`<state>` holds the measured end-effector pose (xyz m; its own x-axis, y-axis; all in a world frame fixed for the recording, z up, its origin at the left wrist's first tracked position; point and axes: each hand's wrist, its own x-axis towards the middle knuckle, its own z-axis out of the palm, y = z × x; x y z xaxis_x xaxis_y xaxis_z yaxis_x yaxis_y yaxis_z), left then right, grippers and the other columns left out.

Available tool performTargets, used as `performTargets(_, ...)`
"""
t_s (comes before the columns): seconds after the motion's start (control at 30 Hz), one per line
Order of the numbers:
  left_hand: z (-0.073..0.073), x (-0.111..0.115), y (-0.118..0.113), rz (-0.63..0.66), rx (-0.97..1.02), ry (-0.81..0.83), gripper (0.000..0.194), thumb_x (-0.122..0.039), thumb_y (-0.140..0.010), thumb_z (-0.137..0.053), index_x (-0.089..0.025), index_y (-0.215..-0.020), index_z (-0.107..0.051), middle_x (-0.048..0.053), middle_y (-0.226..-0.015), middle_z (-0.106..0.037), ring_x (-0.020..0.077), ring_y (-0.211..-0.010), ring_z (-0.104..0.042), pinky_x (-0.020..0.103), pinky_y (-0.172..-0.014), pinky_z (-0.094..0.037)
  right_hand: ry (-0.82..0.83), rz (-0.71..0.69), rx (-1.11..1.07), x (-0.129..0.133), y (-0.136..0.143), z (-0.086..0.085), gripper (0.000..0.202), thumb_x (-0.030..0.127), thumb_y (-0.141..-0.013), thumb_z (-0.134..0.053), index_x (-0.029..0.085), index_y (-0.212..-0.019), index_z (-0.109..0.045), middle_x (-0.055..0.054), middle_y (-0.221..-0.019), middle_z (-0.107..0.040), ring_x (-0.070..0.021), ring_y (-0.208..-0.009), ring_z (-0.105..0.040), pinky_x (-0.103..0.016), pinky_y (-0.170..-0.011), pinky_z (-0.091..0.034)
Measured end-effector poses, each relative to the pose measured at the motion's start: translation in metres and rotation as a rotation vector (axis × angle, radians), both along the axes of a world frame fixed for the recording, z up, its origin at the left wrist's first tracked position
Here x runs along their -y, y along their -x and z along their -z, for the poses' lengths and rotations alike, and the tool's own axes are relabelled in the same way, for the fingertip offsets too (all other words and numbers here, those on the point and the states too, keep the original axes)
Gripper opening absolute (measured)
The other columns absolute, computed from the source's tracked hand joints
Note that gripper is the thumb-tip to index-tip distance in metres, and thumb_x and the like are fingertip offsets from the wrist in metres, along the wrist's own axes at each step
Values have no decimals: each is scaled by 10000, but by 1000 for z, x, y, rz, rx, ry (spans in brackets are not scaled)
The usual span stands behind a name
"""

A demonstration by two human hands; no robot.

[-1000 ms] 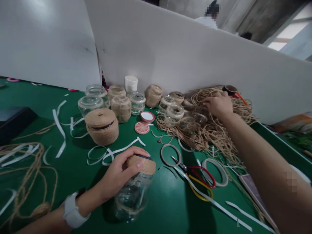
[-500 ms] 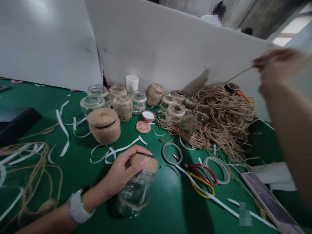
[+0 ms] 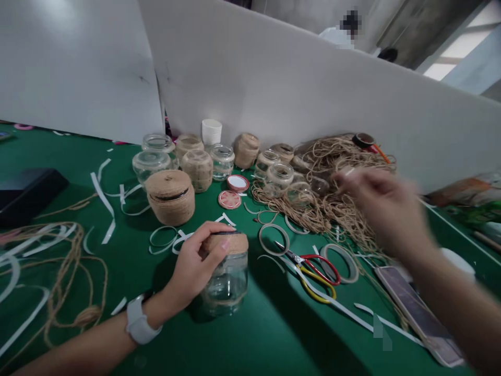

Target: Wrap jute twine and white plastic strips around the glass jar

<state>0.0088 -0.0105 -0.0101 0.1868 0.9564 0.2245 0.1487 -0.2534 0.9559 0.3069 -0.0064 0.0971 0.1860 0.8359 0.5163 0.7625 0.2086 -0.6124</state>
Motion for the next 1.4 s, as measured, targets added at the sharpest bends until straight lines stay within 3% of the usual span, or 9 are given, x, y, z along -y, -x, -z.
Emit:
performTargets(0.07, 1, -3, 1, 6, 9, -7, 202, -351, -881, -603, -209, -982, -706, 49, -1017, -712, 225, -954, -653, 322, -852, -513, 129, -145, -128, 11, 30, 34, 279, 401, -901, -652, 173, -767, -741, -82, -850, -762, -218, -815, -709, -336, -735, -543)
performTargets(0.17, 1, -7, 2, 20, 57, 78, 218, -379, -903, -591, -216, -966, -721, 44, -1003, -736, 217, -916, -668, 301, -790, -521, 166, -264, -412, 23, 72, 80, 227, 399, -874, -670, 198, -866, -775, -62, -778, -772, -219, -734, -712, -309, -633, -527)
performTargets(0.23, 2, -8, 2, 28, 109, 142, 223, -399, -903, -603, -218, -948, -726, 39, -978, -750, 210, -878, -676, 283, -740, -525, 157, -274, -566, 28, 90, 97, 227, 367, -868, -683, 215, -1018, -760, -26, -698, -748, -181, -637, -685, -289, -605, -518)
performTargets(0.3, 3, -10, 1, 29, 151, 178, 223, -410, -895, -624, -219, -945, -728, 35, -963, -754, 206, -870, -679, 276, -734, -527, 137, -285, -623, 30, 99, 105, 167, 354, -879, -675, 223, -944, -756, -23, -724, -746, -170, -677, -682, -277, -631, -515)
performTargets(0.53, 6, -11, 0, 8, 187, 212, 197, -405, -903, -623, -230, -942, -703, 14, -960, -725, 183, -868, -661, 254, -744, -513, 175, -327, -567, 35, 107, 111, 147, 316, -895, -657, 217, -802, -715, -3, -719, -704, -140, -686, -628, -252, -647, -472)
performTargets(0.73, 4, -6, 2, 47, 73, 126, 163, -354, -868, -649, -227, -966, -680, 16, -994, -701, 201, -935, -646, 276, -813, -497, 142, -375, -539, 40, 117, 111, 96, 269, -883, -662, 213, -808, -684, 9, -742, -679, -133, -708, -609, -244, -673, -478)
performTargets(1.17, -4, -5, -3, 54, 42, 124, 249, -394, -907, -504, -203, -957, -656, 28, -928, -707, 201, -834, -659, 286, -720, -531, 2, -426, -372, 45, 119, 112, 113, 169, -943, -566, 220, -850, -605, -1, -806, -643, -151, -783, -579, -284, -731, -457)
performTargets(1.4, 0, -2, 1, 96, -43, 69, 280, -418, -855, -591, -215, -1046, -622, 50, -1046, -688, 235, -920, -662, 316, -779, -529, 18, -413, -348, 46, 124, 111, 115, 183, -946, -563, 220, -842, -598, -15, -793, -646, -166, -761, -573, -311, -709, -458)
